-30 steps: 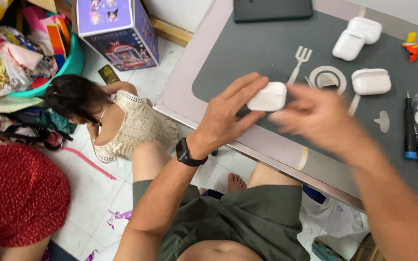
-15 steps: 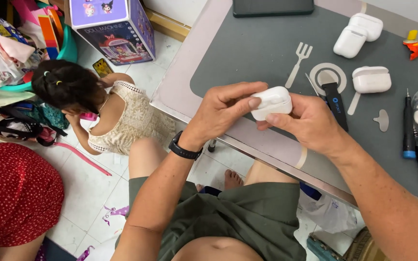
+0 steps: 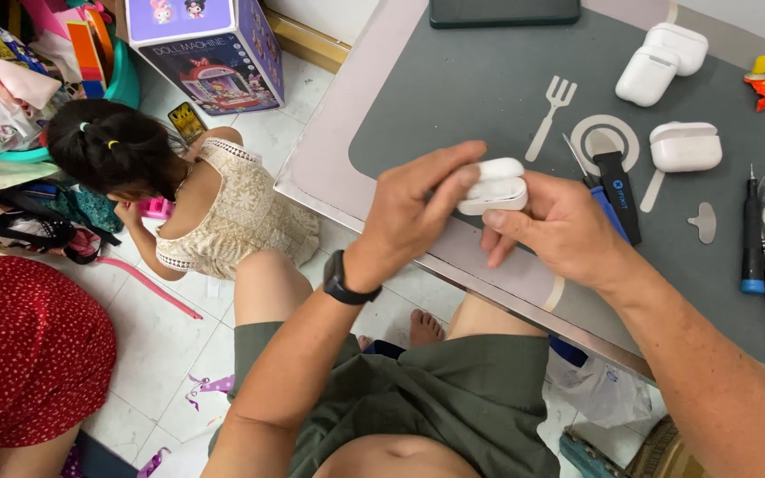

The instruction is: Disassembling, cleaning, and repairing the internal components of an AirPod charging case.

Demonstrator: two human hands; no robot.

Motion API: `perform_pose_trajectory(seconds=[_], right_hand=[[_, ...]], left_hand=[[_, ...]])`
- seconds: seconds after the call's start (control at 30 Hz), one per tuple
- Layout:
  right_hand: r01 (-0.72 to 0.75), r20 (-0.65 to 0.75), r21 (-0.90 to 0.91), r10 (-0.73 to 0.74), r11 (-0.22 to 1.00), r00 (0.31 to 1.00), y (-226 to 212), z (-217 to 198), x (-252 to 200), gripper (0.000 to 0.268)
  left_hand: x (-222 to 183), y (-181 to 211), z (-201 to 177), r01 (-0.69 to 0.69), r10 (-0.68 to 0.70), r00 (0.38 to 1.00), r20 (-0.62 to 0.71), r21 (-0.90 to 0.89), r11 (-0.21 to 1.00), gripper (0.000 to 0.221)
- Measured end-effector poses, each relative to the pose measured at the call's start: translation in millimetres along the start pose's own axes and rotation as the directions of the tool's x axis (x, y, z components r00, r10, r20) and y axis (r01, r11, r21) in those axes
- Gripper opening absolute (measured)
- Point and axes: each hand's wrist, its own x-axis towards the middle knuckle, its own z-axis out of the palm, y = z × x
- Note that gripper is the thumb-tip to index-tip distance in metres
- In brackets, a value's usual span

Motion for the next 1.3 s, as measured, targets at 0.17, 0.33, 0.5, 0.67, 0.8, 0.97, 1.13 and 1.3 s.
perform_pose_trajectory(seconds=[0.17,0.33,0.5,0.67,0.8,0.97,1.13,1.3], right_hand=[[-0.114,0.043,0.302,0.106,0.946,0.993,6,4,4,0.022],[-0.156,-0.053,0.399,0.192,0.904,0.980,26,5,8,0.041],[-0.050,-0.253,0.095,0.072,0.994,0.965,9,17,5,0.038],[-0.023,-0.339,-0.110,-0.016,0.994,0.941,-10,17,4,0.043],[-0.012,-0.420,-0.189,-0.070,0.982,0.905,-17,19,5,0.047],[-0.090,-0.477,-0.189,-0.011,0.978,0.879,-15,17,2,0.046],[-0.110,-0.567,0.126,0.163,0.986,0.807,-12,26,12,0.035],[-0.060,-0.392,0.268,0.166,0.962,0.905,-15,7,14,0.045]], left_hand=[[-2,8,10,-0.158,0.231,0.969,-0.093,0.486,0.860,0.027],[-8,-1,16,-0.174,0.334,0.939,-0.086,0.717,0.675,0.029],[-9,8,20,-0.074,0.149,0.983,-0.108,0.507,0.859,0.033],[-12,20,37,0.173,-0.176,0.975,-0.136,-0.035,0.984,0.040],[-6,36,48,0.475,-0.558,0.829,-0.033,-0.486,0.734,0.044],[1,39,54,0.580,-0.652,0.758,0.005,-0.464,0.670,0.024],[4,41,57,0.550,-0.670,0.741,-0.046,-0.531,0.644,0.019],[6,36,49,0.570,-0.697,0.717,-0.015,-0.563,0.598,0.023]])
